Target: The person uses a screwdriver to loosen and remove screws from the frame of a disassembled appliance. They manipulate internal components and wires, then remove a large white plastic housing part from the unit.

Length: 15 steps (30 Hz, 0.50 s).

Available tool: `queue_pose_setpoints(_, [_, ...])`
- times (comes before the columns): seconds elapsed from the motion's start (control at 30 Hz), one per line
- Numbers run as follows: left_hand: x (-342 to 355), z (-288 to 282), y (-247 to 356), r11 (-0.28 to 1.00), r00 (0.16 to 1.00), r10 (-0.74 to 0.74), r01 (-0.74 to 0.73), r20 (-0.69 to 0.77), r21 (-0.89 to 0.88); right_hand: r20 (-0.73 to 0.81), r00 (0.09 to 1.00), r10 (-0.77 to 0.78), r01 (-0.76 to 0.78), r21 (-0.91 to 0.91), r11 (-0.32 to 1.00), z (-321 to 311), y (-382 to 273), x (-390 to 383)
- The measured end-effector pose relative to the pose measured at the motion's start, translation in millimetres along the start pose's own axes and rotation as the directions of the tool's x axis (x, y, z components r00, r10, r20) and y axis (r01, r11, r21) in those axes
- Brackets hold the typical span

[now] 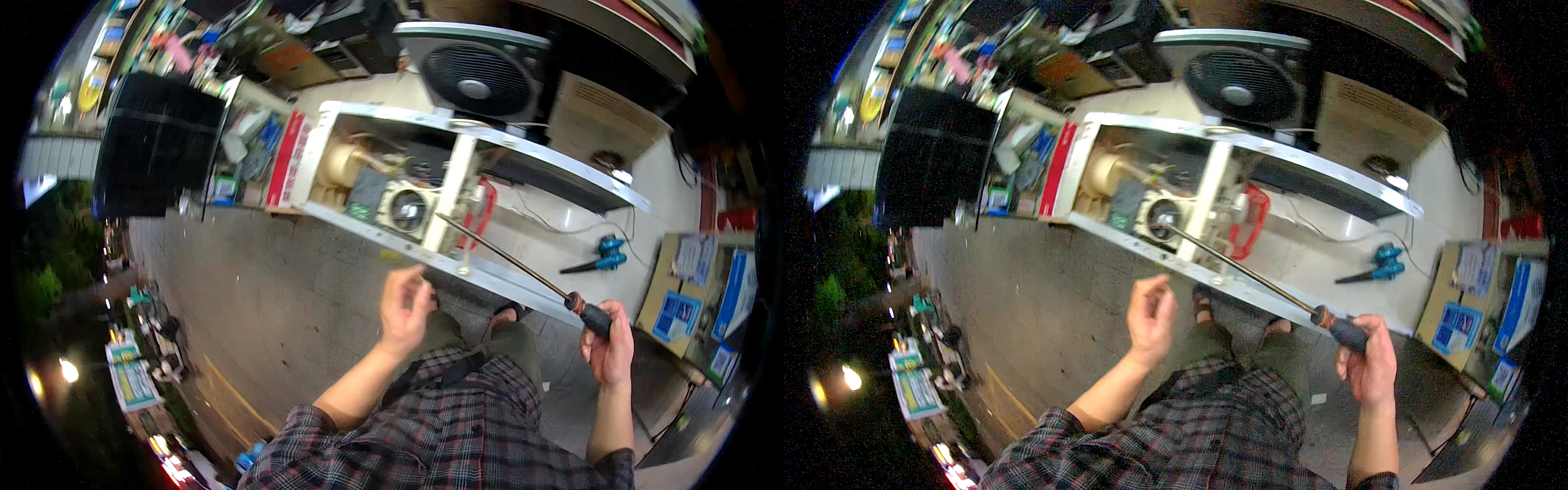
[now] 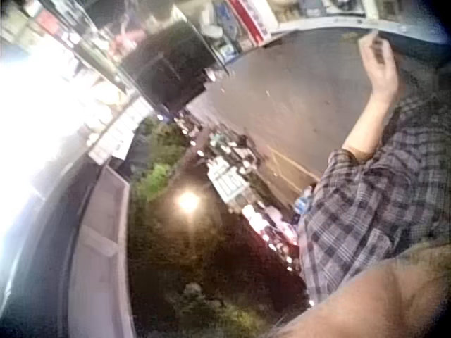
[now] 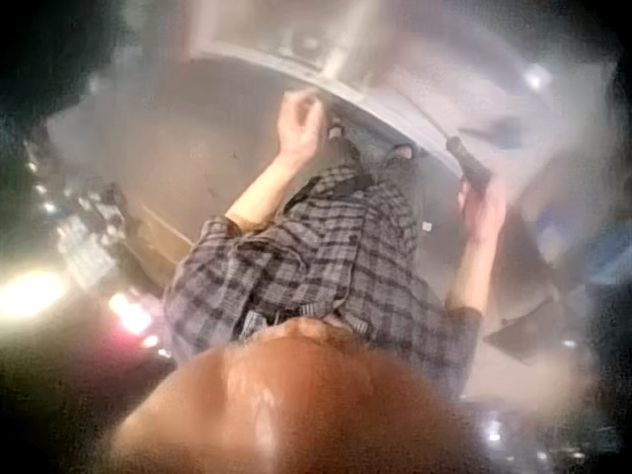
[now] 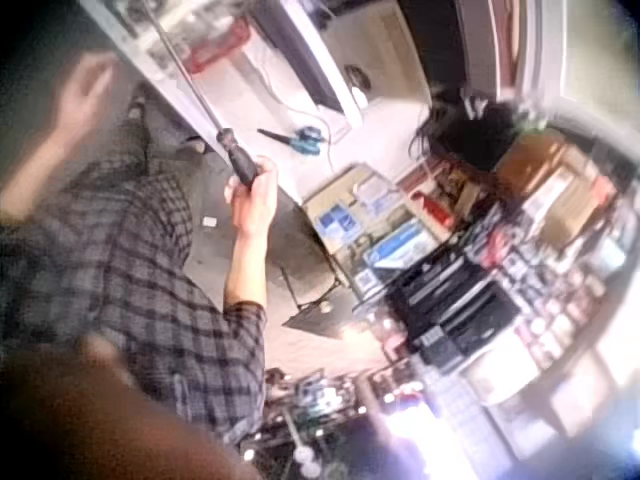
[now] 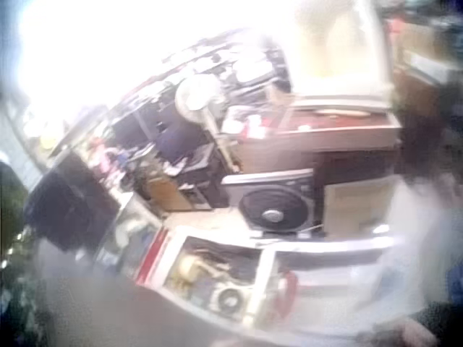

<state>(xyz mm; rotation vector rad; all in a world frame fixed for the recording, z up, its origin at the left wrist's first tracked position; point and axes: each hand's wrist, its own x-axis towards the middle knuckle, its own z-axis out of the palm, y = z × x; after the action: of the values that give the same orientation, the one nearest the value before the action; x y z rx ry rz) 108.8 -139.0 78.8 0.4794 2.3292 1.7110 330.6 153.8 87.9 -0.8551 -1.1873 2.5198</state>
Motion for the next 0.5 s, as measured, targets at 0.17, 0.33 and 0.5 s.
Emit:
queue_pose_setpoints(0.17, [-69,-100,-86,0.975,0.971,-0.188,0.167,0.148,0.148,0.228,0.969,0.091,-0.057,-0.151,0.987,142,49,5])
queue_pose_setpoints(0.33, [-119,-220,-162,0.924,0.923,-0.262,0.155,0.281,0.351,0.147,0.981,0.125,-0.110,-0.106,0.988,276,120,14])
queue_pose_setpoints(0.5, [-132,-395,-238,0.835,0.965,-0.254,0.185,0.064,0.518,0.260,0.963,0.069,-0.038,-0.122,0.992,405,181,10])
